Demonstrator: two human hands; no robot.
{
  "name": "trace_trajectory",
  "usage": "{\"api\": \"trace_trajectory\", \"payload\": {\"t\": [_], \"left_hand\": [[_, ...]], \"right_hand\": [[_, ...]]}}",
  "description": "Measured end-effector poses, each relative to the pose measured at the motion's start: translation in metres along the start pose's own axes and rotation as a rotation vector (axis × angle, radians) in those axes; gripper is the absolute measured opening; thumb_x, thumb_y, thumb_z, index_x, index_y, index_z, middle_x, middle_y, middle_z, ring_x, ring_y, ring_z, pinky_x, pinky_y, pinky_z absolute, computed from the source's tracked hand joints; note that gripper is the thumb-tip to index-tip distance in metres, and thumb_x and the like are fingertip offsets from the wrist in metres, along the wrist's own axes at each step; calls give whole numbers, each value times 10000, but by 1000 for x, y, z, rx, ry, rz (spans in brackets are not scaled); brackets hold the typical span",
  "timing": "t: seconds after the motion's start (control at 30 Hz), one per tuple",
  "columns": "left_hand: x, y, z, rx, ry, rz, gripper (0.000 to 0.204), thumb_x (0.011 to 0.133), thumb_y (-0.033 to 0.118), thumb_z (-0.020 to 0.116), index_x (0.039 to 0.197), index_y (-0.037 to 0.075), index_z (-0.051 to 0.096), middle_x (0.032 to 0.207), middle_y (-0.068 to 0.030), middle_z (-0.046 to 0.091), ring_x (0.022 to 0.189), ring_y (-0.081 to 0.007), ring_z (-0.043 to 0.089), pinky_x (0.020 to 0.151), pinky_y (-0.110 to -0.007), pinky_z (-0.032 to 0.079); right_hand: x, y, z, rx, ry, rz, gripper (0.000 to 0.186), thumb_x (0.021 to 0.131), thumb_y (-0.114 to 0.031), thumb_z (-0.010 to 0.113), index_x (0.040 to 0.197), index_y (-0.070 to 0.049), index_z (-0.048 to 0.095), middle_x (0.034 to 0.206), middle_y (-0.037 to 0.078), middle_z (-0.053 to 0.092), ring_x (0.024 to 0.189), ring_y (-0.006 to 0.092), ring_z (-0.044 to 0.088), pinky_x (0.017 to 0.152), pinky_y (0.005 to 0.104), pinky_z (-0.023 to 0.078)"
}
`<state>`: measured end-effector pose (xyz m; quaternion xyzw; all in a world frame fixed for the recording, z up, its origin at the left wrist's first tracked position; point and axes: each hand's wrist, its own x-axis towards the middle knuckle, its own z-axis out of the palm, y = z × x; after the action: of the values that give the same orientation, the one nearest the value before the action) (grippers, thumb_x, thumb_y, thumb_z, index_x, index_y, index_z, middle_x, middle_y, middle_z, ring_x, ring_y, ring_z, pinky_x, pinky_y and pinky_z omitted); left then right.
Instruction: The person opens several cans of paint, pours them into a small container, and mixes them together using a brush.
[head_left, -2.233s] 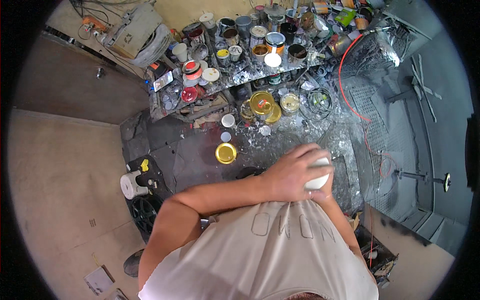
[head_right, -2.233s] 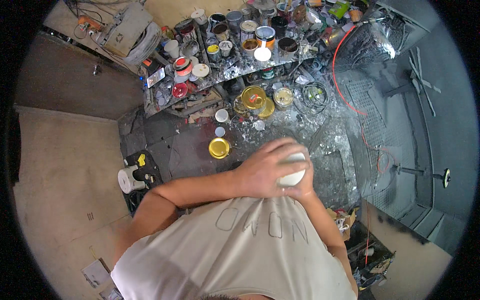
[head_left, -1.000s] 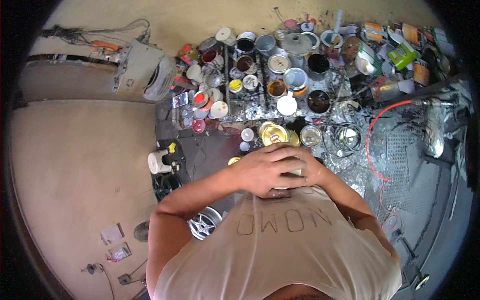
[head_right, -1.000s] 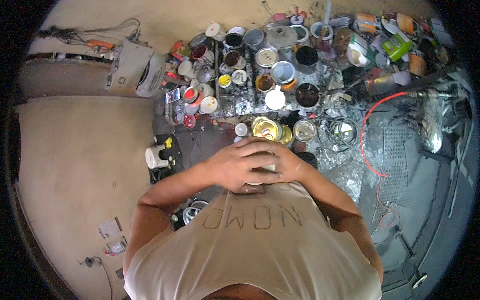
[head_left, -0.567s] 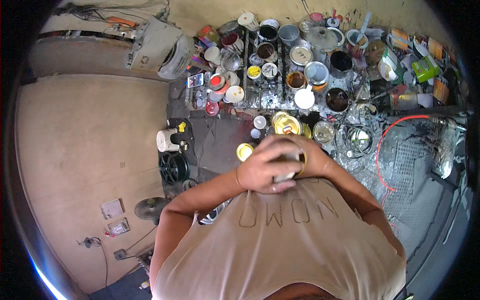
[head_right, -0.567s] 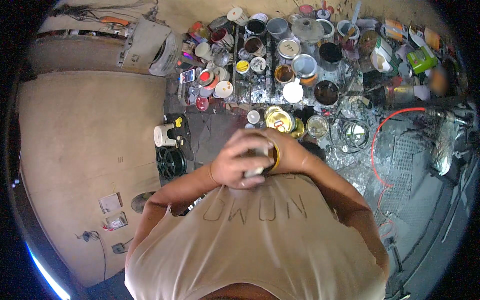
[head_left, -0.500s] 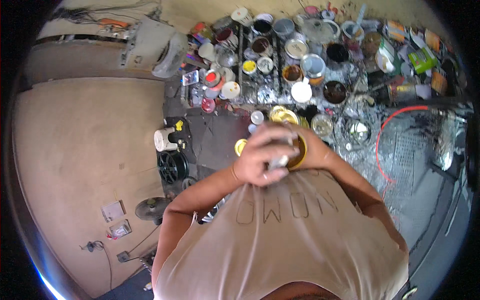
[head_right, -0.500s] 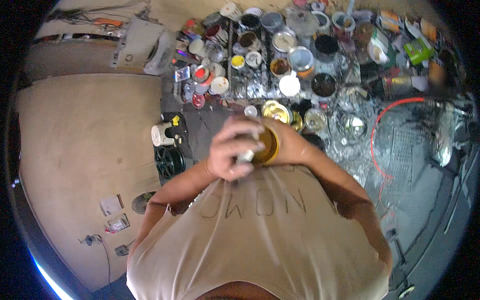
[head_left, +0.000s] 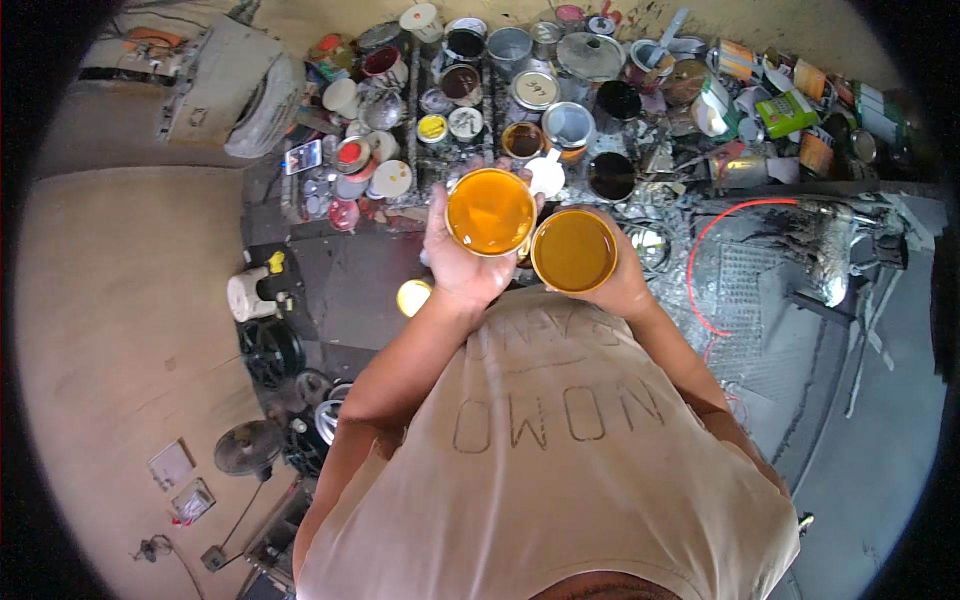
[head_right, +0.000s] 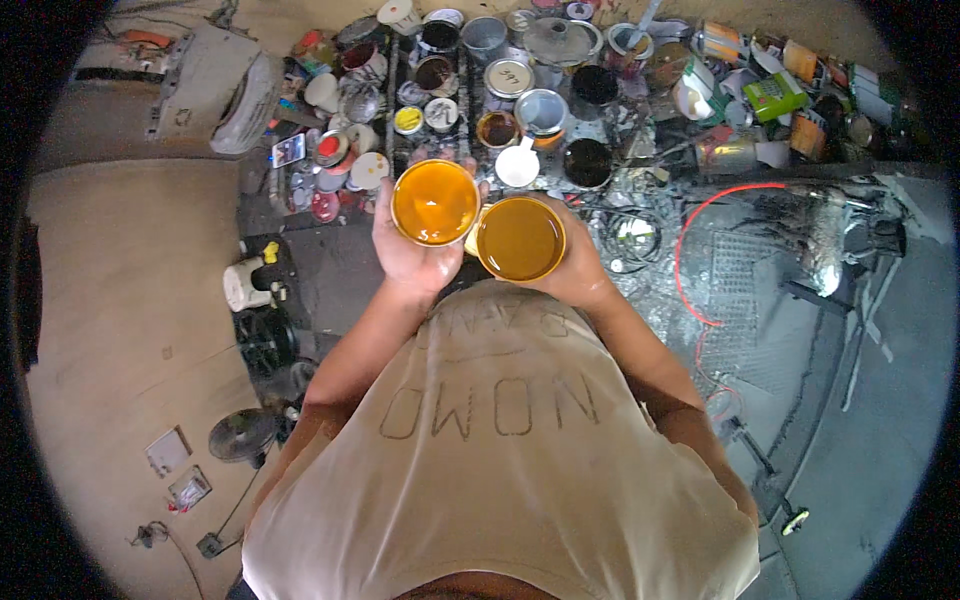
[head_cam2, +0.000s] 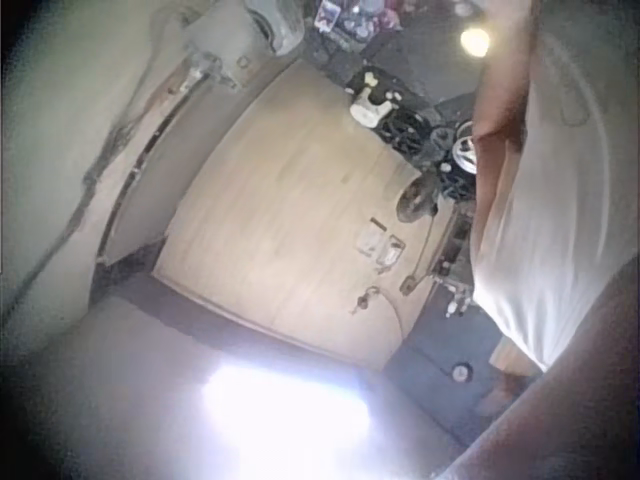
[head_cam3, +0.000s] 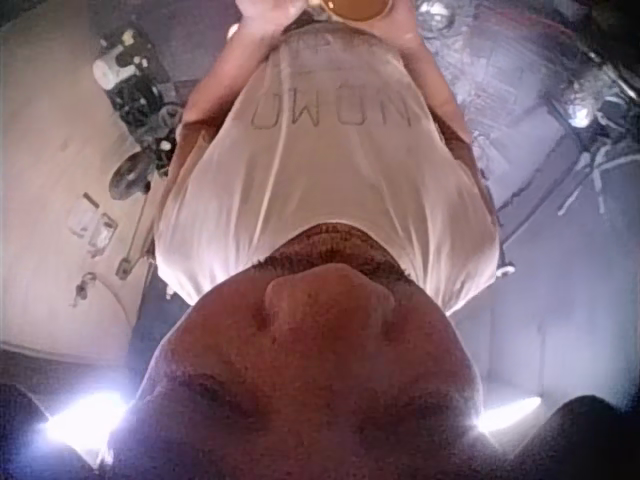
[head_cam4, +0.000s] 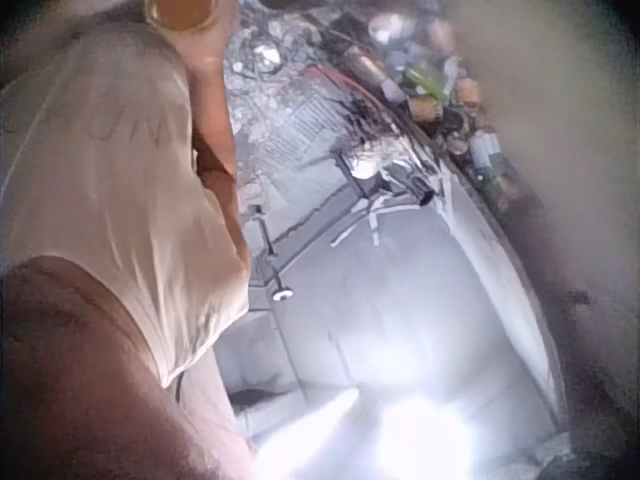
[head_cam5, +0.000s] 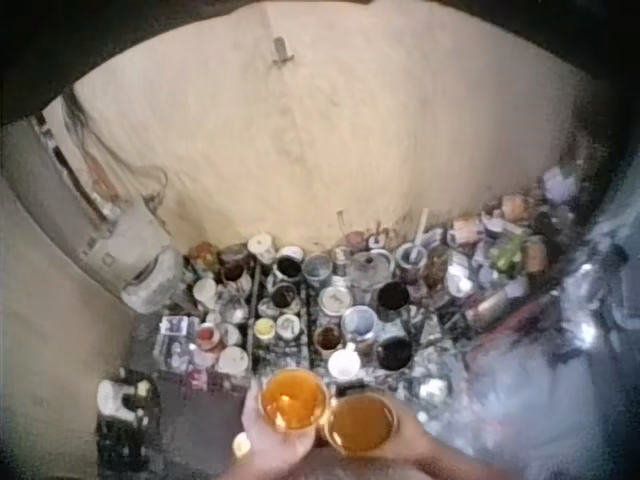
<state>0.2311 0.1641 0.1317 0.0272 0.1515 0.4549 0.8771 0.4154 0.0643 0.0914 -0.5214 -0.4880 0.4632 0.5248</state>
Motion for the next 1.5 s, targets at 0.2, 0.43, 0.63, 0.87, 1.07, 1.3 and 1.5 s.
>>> {"api": "trace_trajectory", "payload": {"t": [0.2, 0.43, 0.63, 0.87, 1.07, 1.3, 1.5], "left_hand": [[-9, 22, -38, -201, 18, 22, 518, 1047, 485, 400, 1336, 97, 587, 1382, -140, 589, 1391, -378, 445, 1184, -593, 316], [-43, 45, -77, -206, 123, 163, 534, 1035, 489, 418, 1342, 83, 580, 1402, -150, 578, 1376, -370, 463, 1192, -561, 315], [-63, 50, -88, -209, 227, 255, 523, 1042, 499, 403, 1352, 109, 563, 1410, -138, 569, 1349, -368, 488, 1175, -566, 334], [-66, 55, -87, -218, 235, 277, 518, 1035, 504, 426, 1346, 112, 562, 1403, -139, 574, 1341, -363, 494, 1161, -563, 349], [-59, 59, -86, -189, 164, 263, 558, 1005, 508, 484, 1351, 77, 562, 1387, -141, 584, 1349, -374, 480, 1166, -570, 337], [-48, 54, -87, -153, 198, 176, 691, 878, 526, 606, 1372, 47, 547, 1374, -149, 592, 1333, -389, 488, 1156, -583, 348], [-30, 41, -94, -5, 371, 143, 634, 847, 478, 583, 1320, 55, 586, 1353, -146, 610, 1250, -350, 570, 1091, -561, 415]], "right_hand": [[2, 47, -34, -200, 241, -4, 888, 607, -123, 966, 1356, -26, 499, 1259, 103, 633, 1175, 232, 623, 1037, 382, 483], [19, 112, -99, -563, 446, 123, 798, 642, -138, 946, 1316, -24, 534, 1239, 102, 656, 1159, 221, 632, 1011, 360, 493], [34, 134, -121, -740, 473, 123, 714, 629, -148, 928, 1250, -25, 597, 1208, 126, 675, 1122, 278, 658, 979, 380, 505], [47, 126, -119, -797, 473, 125, 661, 603, -145, 919, 1190, -21, 639, 1163, 148, 691, 1079, 324, 671, 957, 403, 515], [49, 125, -122, -844, 489, 145, 697, 586, -163, 928, 1205, -33, 635, 1164, 157, 687, 1104, 348, 647, 980, 433, 496], [47, 113, -123, -938, 479, 77, 733, 593, -191, 944, 1233, -44, 618, 1176, 143, 691, 1111, 330, 651, 982, 430, 497], [42, 109, -120, -365, 456, 166, 683, 669, -61, 909, 1262, -3, 575, 1220, 94, 688, 1121, 200, 660, 991, 344, 508]]}}
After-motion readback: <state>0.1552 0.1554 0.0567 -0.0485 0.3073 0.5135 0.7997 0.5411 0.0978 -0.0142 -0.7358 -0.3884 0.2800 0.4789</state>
